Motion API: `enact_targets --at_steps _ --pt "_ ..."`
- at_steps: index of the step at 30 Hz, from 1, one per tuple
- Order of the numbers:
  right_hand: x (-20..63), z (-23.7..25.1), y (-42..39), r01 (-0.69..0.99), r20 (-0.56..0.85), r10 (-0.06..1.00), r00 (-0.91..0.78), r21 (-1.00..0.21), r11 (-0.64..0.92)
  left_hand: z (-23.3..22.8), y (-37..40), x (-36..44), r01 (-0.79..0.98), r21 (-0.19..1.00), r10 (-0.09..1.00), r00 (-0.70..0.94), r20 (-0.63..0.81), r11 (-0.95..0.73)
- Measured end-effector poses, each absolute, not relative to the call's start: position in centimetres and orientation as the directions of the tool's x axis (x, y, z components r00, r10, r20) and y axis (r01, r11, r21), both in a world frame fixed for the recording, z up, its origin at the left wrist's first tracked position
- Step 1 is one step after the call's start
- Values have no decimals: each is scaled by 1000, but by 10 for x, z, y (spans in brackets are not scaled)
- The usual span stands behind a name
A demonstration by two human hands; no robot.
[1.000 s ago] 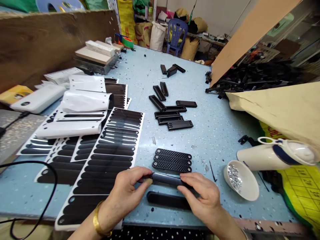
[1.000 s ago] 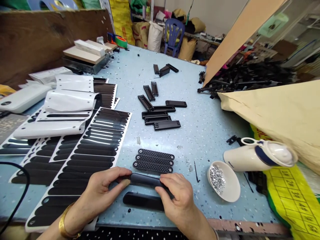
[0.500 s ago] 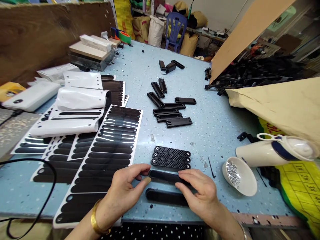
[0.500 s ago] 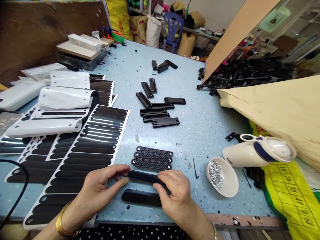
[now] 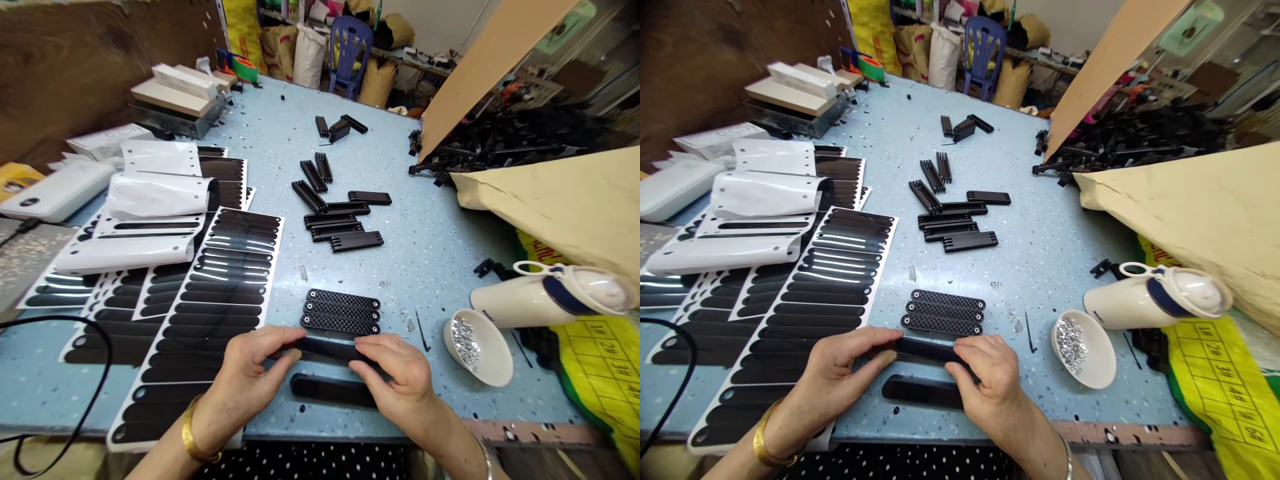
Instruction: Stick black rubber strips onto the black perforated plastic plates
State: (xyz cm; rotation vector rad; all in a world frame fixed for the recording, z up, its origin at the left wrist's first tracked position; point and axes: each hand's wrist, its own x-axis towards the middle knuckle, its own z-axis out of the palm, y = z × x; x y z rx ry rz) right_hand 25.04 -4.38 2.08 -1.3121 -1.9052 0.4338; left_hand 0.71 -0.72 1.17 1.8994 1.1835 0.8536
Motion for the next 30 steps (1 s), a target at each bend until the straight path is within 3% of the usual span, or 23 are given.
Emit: enact_targets --at_steps 17,25,30 --pt "250 21 -42 637 428 881 -201 -626 450 13 -6 8 447 789 888 379 260 -422" --pt "251 22 -43 639 419 881 -219 -621 454 12 -2 8 398 744 816 468 339 -537" --pt "250 22 -43 639 418 884 -210 -625 448 11 -4 6 418 754 834 459 306 -507"
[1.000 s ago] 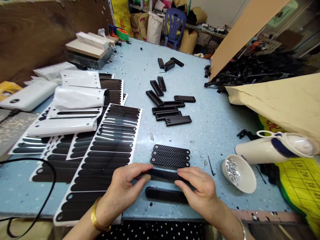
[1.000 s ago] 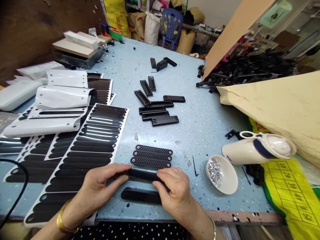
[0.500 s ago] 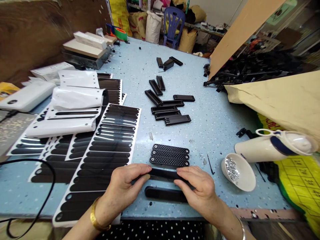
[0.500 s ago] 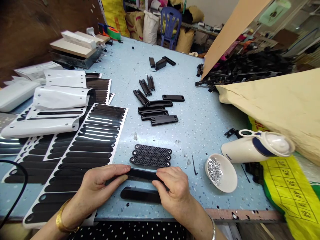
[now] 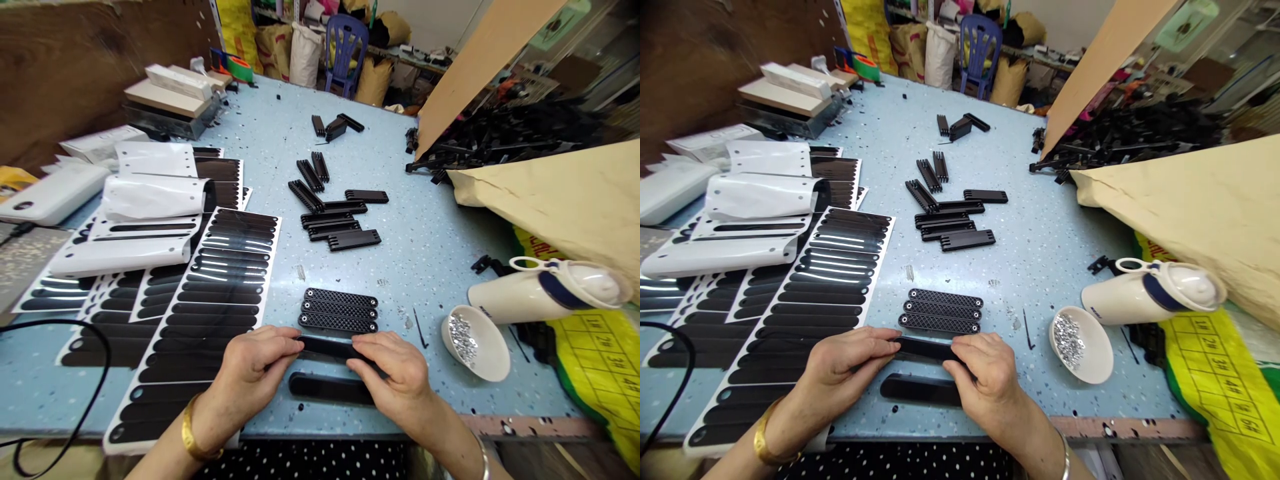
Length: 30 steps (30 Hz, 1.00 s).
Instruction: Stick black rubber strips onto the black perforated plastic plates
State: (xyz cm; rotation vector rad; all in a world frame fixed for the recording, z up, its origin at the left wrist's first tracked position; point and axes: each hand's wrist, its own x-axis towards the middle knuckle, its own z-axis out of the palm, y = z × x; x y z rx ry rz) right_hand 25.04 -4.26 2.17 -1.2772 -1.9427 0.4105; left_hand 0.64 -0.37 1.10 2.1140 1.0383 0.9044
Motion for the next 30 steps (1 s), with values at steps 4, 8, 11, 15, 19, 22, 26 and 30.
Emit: enact_targets --at_steps 4,8,11,15,19,22,26,30 --pt "250 20 -43 632 420 887 -194 -638 440 10 -6 6 491 785 903 384 195 -378" --pt "250 19 -43 627 417 889 -189 -646 436 11 -7 7 498 792 912 372 174 -354" --pt "251 20 -43 626 423 887 -186 -644 439 13 -5 9 457 792 886 408 218 -405" --pt "251 19 -43 625 419 891 -175 -652 429 13 -3 9 405 772 836 470 284 -490" --pt "251 15 -44 604 415 899 -141 -684 410 10 -2 8 412 750 824 476 307 -517" --pt "251 13 -46 589 439 892 -111 -694 415 9 -2 9 413 738 819 471 328 -534" --pt "251 11 -48 529 383 922 -60 -771 354 9 -1 10 423 732 820 470 328 -535" --pt "251 10 -49 471 324 946 -25 -830 297 7 -1 8 432 728 822 469 322 -532"
